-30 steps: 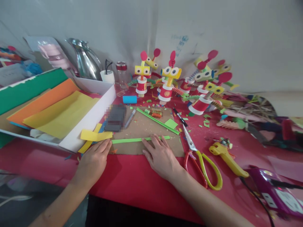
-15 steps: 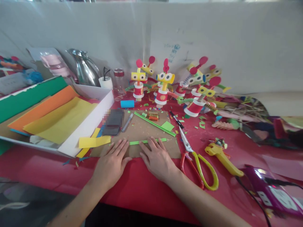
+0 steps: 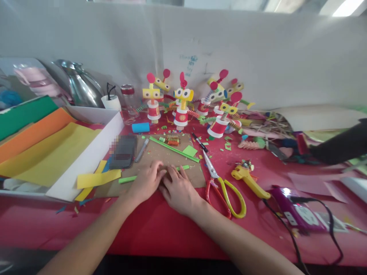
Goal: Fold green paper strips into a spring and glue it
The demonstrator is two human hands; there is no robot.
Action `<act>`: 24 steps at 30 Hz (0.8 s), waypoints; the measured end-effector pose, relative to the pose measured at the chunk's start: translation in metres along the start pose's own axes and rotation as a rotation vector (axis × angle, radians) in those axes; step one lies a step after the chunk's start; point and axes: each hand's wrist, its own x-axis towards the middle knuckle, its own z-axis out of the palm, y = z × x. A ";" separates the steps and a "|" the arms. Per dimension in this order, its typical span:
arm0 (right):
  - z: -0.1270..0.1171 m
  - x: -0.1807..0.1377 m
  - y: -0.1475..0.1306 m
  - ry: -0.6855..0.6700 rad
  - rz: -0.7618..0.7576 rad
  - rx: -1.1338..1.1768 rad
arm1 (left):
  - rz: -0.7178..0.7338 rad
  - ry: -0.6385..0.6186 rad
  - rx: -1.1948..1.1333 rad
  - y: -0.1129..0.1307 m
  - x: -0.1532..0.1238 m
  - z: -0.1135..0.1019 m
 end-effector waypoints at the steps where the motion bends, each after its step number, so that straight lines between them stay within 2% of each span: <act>1: -0.001 0.000 0.005 -0.009 -0.009 0.016 | -0.018 -0.023 -0.025 -0.004 0.004 0.004; 5: -0.012 -0.001 0.025 -0.043 -0.030 0.018 | 0.076 -0.085 -0.008 -0.014 0.004 0.009; 8: -0.031 -0.008 0.041 -0.024 0.015 -0.100 | 0.057 -0.130 0.066 -0.008 0.004 0.007; 11: -0.052 -0.031 0.069 0.048 0.159 -0.205 | -0.043 -0.128 0.117 0.002 0.008 0.006; 13: -0.063 -0.055 0.094 0.141 0.394 -0.269 | -0.097 -0.127 0.150 0.009 0.012 0.005; 16: -0.071 -0.091 0.128 0.157 0.677 -0.377 | -0.112 -0.149 0.180 0.013 0.018 0.003; 18: -0.072 -0.106 0.142 0.084 0.746 -0.364 | -0.078 -0.139 0.169 0.013 0.021 0.004; 20: -0.070 -0.113 0.147 0.022 0.745 -0.331 | -0.032 -0.100 0.115 0.009 0.022 0.006; 24: -0.069 -0.117 0.148 0.008 0.812 -0.298 | 0.019 -0.027 -0.025 -0.002 0.022 0.012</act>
